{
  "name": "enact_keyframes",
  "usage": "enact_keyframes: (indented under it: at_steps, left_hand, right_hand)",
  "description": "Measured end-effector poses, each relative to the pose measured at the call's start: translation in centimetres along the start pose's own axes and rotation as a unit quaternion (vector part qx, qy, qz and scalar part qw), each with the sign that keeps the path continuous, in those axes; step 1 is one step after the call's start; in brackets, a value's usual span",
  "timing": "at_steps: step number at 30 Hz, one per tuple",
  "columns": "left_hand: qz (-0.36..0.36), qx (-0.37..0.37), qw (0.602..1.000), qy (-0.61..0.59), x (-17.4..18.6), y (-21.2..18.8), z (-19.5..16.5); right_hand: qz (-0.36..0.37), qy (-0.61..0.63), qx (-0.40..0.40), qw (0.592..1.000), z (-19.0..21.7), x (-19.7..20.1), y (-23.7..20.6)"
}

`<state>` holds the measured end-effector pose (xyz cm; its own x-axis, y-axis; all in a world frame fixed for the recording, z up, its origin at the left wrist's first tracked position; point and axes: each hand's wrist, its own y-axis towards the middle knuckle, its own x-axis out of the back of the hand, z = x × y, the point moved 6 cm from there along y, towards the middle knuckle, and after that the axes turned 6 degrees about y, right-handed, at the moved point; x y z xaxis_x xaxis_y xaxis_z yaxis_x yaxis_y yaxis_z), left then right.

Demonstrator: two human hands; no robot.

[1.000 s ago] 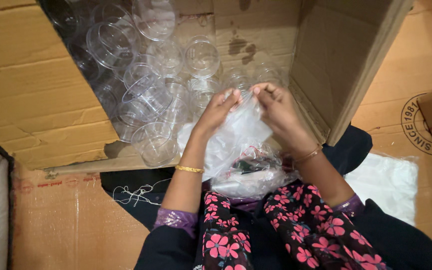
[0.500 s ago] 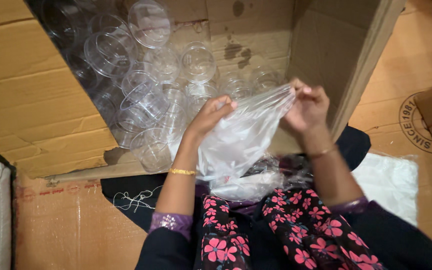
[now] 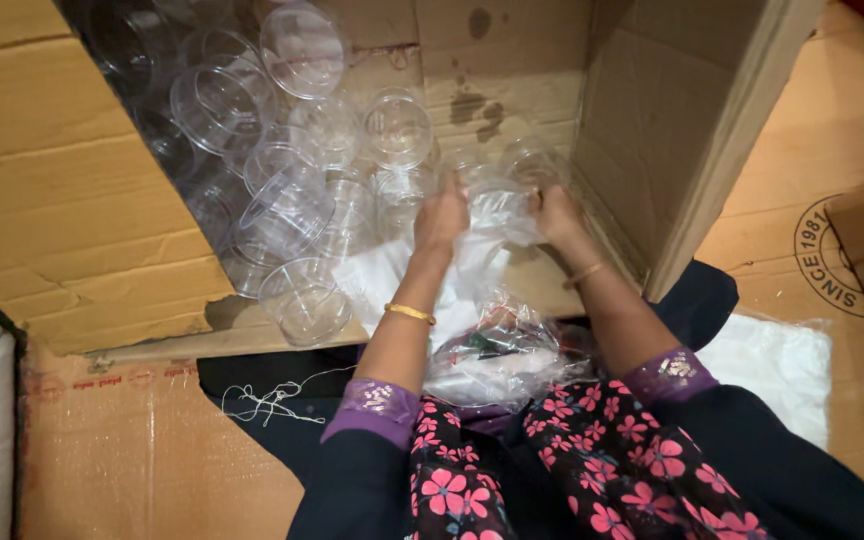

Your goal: The person sits on the floor in front of an open cardboard box of clear plastic cups and packs the cups into small poly bags, opening each bag, inserting cups, and setting filled bags aside while working through the box.

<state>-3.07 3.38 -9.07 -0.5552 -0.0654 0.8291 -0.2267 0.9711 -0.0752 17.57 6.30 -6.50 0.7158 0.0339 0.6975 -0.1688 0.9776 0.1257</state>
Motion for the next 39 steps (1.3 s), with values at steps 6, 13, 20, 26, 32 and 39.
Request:
enact_keyframes:
  at_steps: [6, 13, 20, 26, 32, 39]
  left_hand:
    - [-0.046, -0.143, 0.916, -0.371, 2.2, -0.3, -1.9]
    - [-0.094, -0.112, 0.982, -0.116, 1.6, 0.1, -0.7]
    - [-0.039, -0.095, 0.994, -0.03, 2.7, -0.9, -0.5]
    - [-0.008, -0.161, 0.977, -0.143, 1.6, -1.8, 0.6]
    - [-0.018, -0.115, 0.943, -0.311, -0.8, 0.5, 0.8]
    - [0.095, -0.023, 0.995, -0.016, -1.3, 0.0, 1.8]
  right_hand:
    - [-0.06, 0.268, 0.011, 0.962, 1.7, 1.9, 0.7]
    - [0.027, 0.197, 0.018, 0.98, 0.8, -1.1, 0.1]
    - [0.068, 0.453, -0.132, 0.879, -0.1, -2.3, -0.9]
    - [-0.035, 0.163, 0.166, 0.972, 1.9, 2.1, -3.4]
    - [0.059, 0.285, -0.086, 0.953, -1.5, 0.7, -1.4]
    - [0.216, 0.329, -0.313, 0.864, -1.6, -1.8, -3.4]
